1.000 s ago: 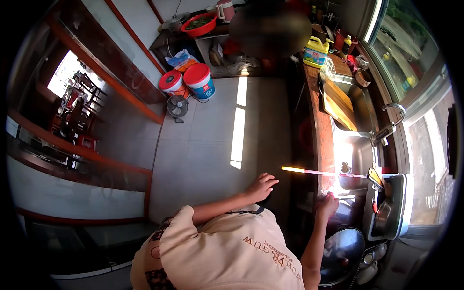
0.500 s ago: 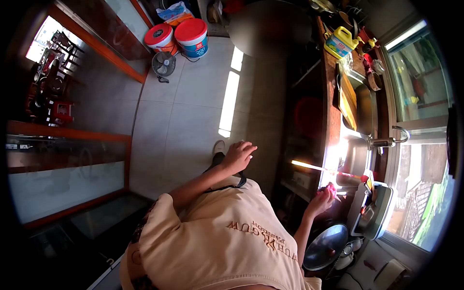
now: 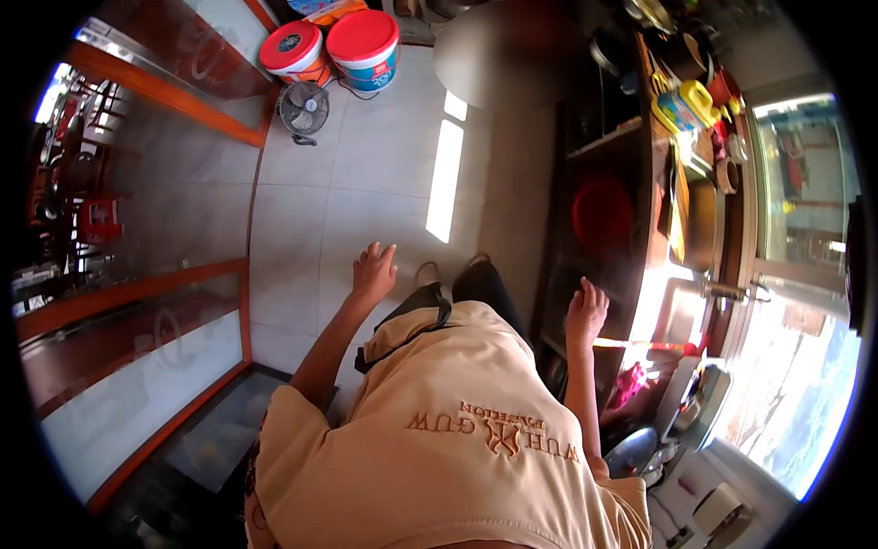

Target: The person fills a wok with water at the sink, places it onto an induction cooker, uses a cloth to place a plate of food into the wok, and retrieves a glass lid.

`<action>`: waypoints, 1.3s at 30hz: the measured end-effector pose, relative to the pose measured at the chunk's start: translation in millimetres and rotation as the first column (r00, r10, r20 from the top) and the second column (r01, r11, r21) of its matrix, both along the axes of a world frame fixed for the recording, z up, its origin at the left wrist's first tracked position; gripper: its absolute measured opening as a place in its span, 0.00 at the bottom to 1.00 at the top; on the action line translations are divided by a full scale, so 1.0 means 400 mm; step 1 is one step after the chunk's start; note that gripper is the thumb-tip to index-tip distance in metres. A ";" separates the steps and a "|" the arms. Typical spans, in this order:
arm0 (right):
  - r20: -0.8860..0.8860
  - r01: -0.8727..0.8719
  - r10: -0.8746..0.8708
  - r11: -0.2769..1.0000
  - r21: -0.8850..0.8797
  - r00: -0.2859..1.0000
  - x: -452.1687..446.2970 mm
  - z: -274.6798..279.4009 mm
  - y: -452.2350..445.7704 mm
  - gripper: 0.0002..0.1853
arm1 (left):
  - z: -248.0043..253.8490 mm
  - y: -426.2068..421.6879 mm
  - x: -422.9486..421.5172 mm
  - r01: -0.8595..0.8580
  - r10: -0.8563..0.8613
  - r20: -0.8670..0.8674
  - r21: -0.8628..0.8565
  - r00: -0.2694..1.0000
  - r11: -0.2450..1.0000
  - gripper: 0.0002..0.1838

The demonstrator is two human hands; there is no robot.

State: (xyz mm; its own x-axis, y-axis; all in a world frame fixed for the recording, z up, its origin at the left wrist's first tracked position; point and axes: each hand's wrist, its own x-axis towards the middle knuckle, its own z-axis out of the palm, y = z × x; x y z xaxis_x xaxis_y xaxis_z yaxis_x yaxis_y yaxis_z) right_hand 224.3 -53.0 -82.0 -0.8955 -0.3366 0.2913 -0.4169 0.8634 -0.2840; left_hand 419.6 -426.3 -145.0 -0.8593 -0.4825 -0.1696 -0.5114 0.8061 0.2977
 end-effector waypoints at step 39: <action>0.217 -0.664 0.692 0.721 -0.197 0.688 -1.256 0.109 -1.787 0.09 | -0.251 -1.101 -0.395 -0.759 0.756 0.202 0.388 0.623 0.522 0.18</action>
